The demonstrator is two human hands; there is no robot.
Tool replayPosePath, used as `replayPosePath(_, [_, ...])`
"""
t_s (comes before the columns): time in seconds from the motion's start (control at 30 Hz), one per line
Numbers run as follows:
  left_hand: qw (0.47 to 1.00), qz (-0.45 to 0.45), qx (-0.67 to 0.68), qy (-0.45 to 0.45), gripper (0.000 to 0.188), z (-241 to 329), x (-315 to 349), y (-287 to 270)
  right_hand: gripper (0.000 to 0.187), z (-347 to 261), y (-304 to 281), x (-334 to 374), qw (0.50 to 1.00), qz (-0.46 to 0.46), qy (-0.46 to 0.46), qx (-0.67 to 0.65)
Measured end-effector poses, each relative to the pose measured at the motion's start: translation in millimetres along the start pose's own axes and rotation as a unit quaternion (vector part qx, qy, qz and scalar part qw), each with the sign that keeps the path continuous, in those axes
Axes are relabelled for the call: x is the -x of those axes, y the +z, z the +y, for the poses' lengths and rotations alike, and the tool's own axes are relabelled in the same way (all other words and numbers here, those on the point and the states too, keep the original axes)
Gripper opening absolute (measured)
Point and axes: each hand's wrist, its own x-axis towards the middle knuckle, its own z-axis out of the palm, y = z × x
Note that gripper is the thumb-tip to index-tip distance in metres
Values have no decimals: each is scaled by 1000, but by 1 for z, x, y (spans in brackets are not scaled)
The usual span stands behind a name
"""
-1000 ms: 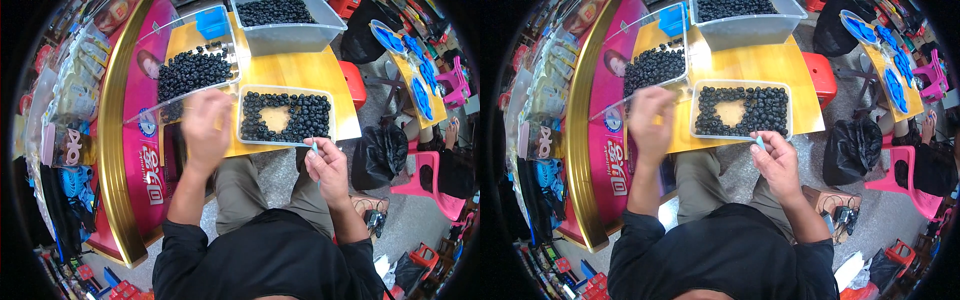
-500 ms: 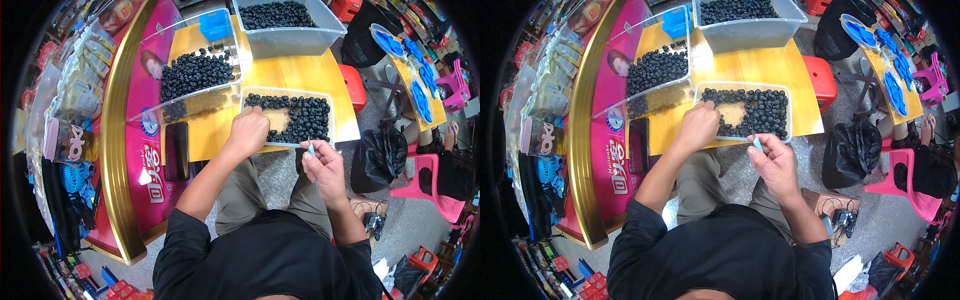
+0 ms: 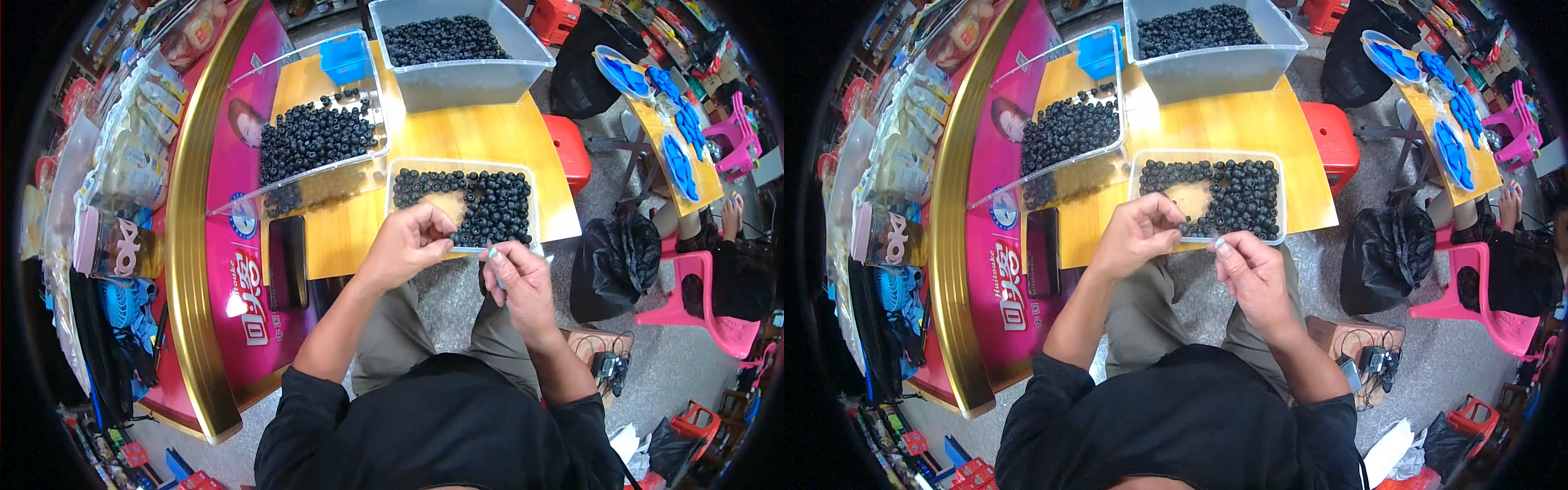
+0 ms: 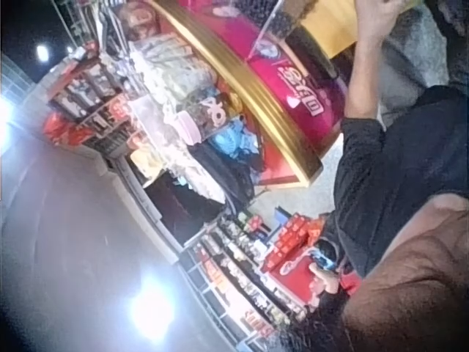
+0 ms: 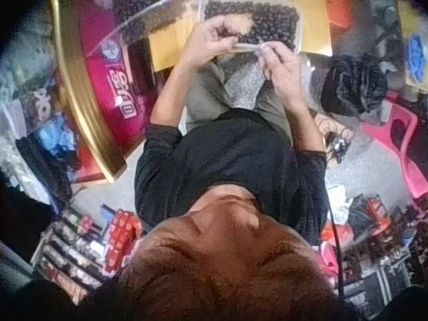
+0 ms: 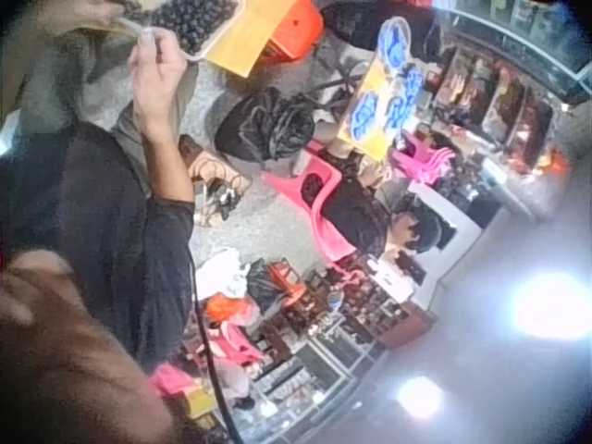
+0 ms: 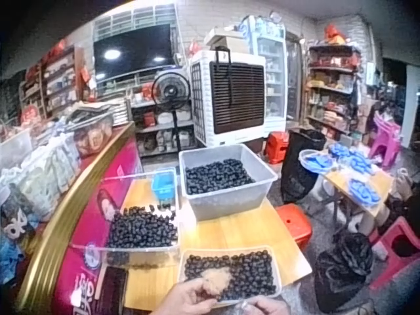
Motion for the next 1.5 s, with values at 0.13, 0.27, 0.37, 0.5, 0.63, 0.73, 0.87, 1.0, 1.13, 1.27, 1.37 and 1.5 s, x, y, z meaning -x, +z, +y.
replayPosePath(0.13, [995, -10, 87, 47, 13, 1, 10, 8, 18, 0, 4, 0, 998, -7, -26, 60])
replayPosePath(0.27, [989, -12, 112, 94, 11, -2, 15, 11, 13, -7, 6, 4, 998, -21, -18, 60])
replayPosePath(0.37, [985, -16, 114, 129, 11, 0, 18, 14, 14, -12, 11, 5, 997, -7, -52, 64])
replayPosePath(0.5, [984, -6, 89, 155, 13, 1, 20, 13, 20, -15, 16, 9, 988, -18, -116, 98])
replayPosePath(0.63, [984, -32, 114, 134, 23, 5, 25, 14, 25, -18, 19, 11, 980, -35, -136, 143])
replayPosePath(0.73, [980, -30, 100, 169, 23, 1, 24, 16, 28, -14, 20, 12, 977, -42, -140, 158])
replayPosePath(0.87, [981, -24, 81, 174, 24, 1, 27, 16, 31, -17, 23, 13, 976, -42, -145, 159])
replayPosePath(1.0, [981, -5, 3, 194, 25, 3, 28, 15, 30, -16, 22, 12, 973, -42, -157, 164])
replayPosePath(1.13, [977, 10, -36, 212, 23, 6, 29, 17, 30, -16, 22, 11, 973, -40, -153, 170])
replayPosePath(1.27, [972, 8, -65, 226, 24, 6, 29, 15, 29, -17, 21, 11, 975, -43, -155, 154])
replayPosePath(1.37, [969, 3, -53, 240, 25, 6, 30, 15, 28, -21, 18, 12, 973, -61, -155, 159])
replayPosePath(1.5, [970, -15, 10, 241, 23, 3, 33, 17, 25, -20, 16, 11, 983, -71, -129, 108])
